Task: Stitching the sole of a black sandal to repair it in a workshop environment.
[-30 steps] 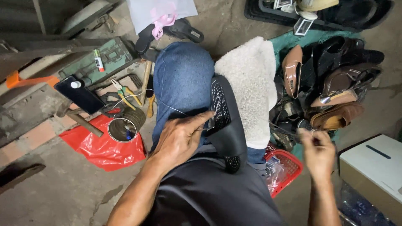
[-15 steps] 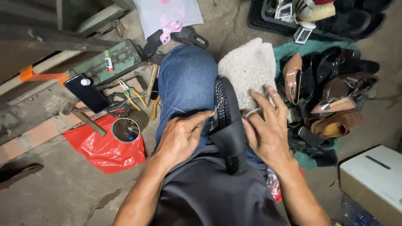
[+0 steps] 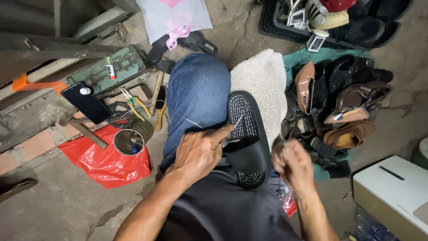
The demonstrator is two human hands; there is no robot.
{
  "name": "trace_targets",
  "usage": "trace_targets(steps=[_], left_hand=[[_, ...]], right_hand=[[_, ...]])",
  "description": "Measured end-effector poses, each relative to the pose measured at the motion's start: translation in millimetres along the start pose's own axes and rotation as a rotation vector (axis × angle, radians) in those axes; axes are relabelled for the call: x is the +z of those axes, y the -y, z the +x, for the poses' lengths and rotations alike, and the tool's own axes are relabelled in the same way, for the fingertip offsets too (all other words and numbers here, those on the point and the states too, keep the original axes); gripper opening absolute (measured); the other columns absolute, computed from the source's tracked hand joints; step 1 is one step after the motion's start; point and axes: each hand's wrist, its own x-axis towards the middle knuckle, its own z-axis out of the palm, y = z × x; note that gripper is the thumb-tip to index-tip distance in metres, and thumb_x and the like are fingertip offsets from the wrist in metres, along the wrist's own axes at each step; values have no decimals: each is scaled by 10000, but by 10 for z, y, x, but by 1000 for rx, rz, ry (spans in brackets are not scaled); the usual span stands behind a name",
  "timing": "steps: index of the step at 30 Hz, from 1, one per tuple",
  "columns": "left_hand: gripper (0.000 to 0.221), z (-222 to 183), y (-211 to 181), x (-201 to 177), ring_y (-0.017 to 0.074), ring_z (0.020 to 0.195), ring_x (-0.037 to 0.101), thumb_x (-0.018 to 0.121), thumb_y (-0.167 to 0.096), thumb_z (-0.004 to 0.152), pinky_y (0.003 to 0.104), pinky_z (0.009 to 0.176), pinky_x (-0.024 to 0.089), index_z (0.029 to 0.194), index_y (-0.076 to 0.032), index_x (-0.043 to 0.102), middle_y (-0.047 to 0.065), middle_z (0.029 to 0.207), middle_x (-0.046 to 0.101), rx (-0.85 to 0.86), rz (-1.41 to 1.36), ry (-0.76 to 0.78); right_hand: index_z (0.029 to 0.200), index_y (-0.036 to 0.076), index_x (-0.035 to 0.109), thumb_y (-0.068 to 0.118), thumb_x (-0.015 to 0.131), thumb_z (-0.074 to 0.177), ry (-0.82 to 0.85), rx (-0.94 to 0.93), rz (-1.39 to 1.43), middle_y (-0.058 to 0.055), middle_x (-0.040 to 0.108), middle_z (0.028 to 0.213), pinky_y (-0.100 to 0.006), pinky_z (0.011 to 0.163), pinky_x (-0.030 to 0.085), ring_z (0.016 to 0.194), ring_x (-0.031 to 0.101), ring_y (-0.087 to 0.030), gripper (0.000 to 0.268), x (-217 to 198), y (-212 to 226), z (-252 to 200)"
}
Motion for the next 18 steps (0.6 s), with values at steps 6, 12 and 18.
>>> trace_targets(steps=[6, 12, 18], left_hand=[[648, 48, 98, 158, 346, 649, 728, 589, -90, 799, 514, 621, 583, 1429, -239, 623, 36, 1029, 810, 3, 184, 55], [631, -34, -32, 5, 230, 732, 639, 510, -25, 901, 405, 772, 573, 1476, -280, 554, -4, 1032, 717, 27, -72, -131], [361, -153, -106, -86, 300, 1353, 532, 445, -59, 1067, 367, 1141, 421, 1414, -11, 534, 185, 1415, 509, 49, -110, -93]], right_hand=[[1570, -20, 242, 461, 825, 723, 325, 129, -750, -212, 301, 1656, -467, 1267, 199, 1554, 261, -319, 1135, 221, 301, -319], [1418, 20, 560, 304, 578, 932, -185, 181, -914, -85, 685, 1301, -335, 1020, 473, 1179, 619, -182, 563, 262, 300, -488], [1203, 44, 669, 201, 576, 1023, -442, -48, -660, -16, 674, 1037, -271, 799, 482, 899, 579, -114, 256, -47, 747, -82]])
